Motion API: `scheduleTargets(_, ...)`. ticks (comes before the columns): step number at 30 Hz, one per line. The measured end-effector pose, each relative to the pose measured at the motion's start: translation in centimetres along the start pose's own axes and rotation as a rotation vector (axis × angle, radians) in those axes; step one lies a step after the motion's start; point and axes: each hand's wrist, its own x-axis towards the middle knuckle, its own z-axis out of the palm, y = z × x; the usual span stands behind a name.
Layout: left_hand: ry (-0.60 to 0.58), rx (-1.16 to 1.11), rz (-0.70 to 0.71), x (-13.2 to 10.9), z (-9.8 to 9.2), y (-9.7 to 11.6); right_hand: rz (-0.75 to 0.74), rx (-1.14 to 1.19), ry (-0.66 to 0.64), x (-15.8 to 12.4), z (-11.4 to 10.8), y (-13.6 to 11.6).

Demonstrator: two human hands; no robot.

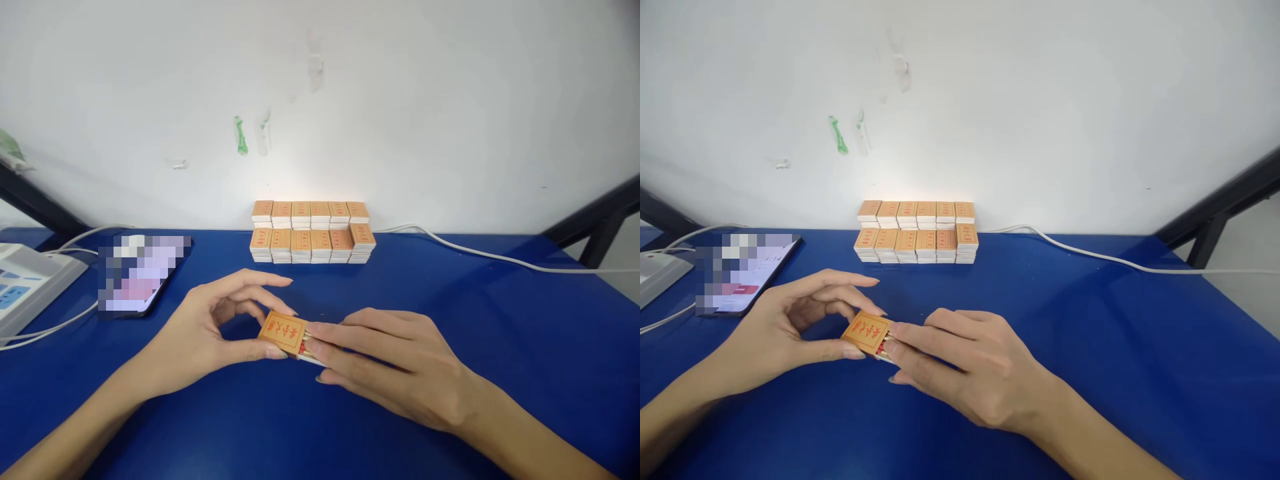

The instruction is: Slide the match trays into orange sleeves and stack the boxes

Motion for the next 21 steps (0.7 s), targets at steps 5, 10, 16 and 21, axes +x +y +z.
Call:
scheduleTargets(5,0.008,-0.03,-0.018,0.0,0.01,0.05,0.001,-0.011,0.001,-0.09,0.0,-0.02)
scheduleTargets(10,0.018,-0.07,-0.016,0.15,0.13,0.18,-0.007,-0.062,0.027,-0.19,-0.21,-0.37)
scheduleTargets(16,0.029,-0.076,0.01,-0.01,0.23,0.18,-0.022,-0.124,-0.021,-0.15,-0.53,-0.83)
scheduleTargets(21,0.021,-0.061,0.036,0.04,0.04,0.21,-0.032,-0.115,-0.044,-0.11,-0.53,-0.9)
